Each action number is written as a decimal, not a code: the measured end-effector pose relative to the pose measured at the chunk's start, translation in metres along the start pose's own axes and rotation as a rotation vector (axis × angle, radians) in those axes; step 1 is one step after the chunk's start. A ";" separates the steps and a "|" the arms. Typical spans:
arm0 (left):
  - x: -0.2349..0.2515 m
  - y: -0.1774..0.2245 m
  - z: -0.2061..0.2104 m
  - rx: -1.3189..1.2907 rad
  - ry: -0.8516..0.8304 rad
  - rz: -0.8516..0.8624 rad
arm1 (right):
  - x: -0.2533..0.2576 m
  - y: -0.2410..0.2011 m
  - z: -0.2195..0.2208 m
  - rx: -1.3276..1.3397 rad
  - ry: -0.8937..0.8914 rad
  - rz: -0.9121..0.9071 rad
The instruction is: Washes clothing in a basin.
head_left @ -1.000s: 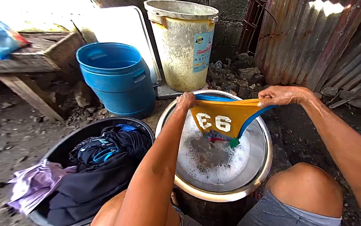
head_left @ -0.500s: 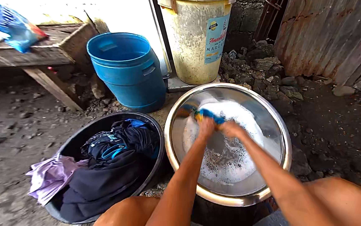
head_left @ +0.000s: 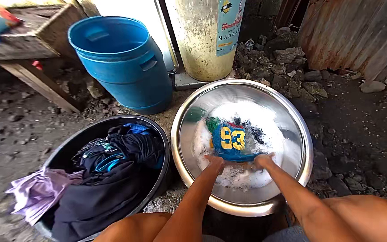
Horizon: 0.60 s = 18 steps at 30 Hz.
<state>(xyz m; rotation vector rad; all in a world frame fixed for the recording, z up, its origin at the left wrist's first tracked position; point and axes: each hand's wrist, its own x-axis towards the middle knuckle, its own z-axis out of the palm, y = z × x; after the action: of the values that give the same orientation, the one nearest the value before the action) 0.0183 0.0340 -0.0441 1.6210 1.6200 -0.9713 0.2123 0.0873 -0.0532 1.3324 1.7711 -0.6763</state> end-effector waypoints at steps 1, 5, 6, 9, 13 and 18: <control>-0.003 0.006 0.004 0.018 0.006 0.022 | -0.004 0.010 -0.008 0.025 0.057 0.040; -0.036 0.036 0.002 0.008 -0.006 0.124 | -0.049 0.027 -0.059 0.163 0.346 0.105; -0.040 0.035 -0.005 -0.052 0.015 0.136 | -0.064 0.030 -0.078 0.184 0.405 0.098; -0.038 0.001 -0.042 -0.366 0.178 0.143 | -0.105 0.051 -0.129 0.232 0.518 0.105; -0.081 -0.070 -0.131 -0.633 0.452 0.094 | -0.139 0.091 -0.176 0.024 0.633 0.074; -0.173 -0.122 -0.222 -0.459 0.710 -0.020 | -0.189 0.127 -0.215 -0.031 0.782 -0.250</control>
<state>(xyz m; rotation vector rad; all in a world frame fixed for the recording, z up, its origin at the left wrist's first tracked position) -0.0839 0.1366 0.2263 1.6998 2.1111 0.0272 0.2967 0.1975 0.2275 1.4798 2.5842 -0.2488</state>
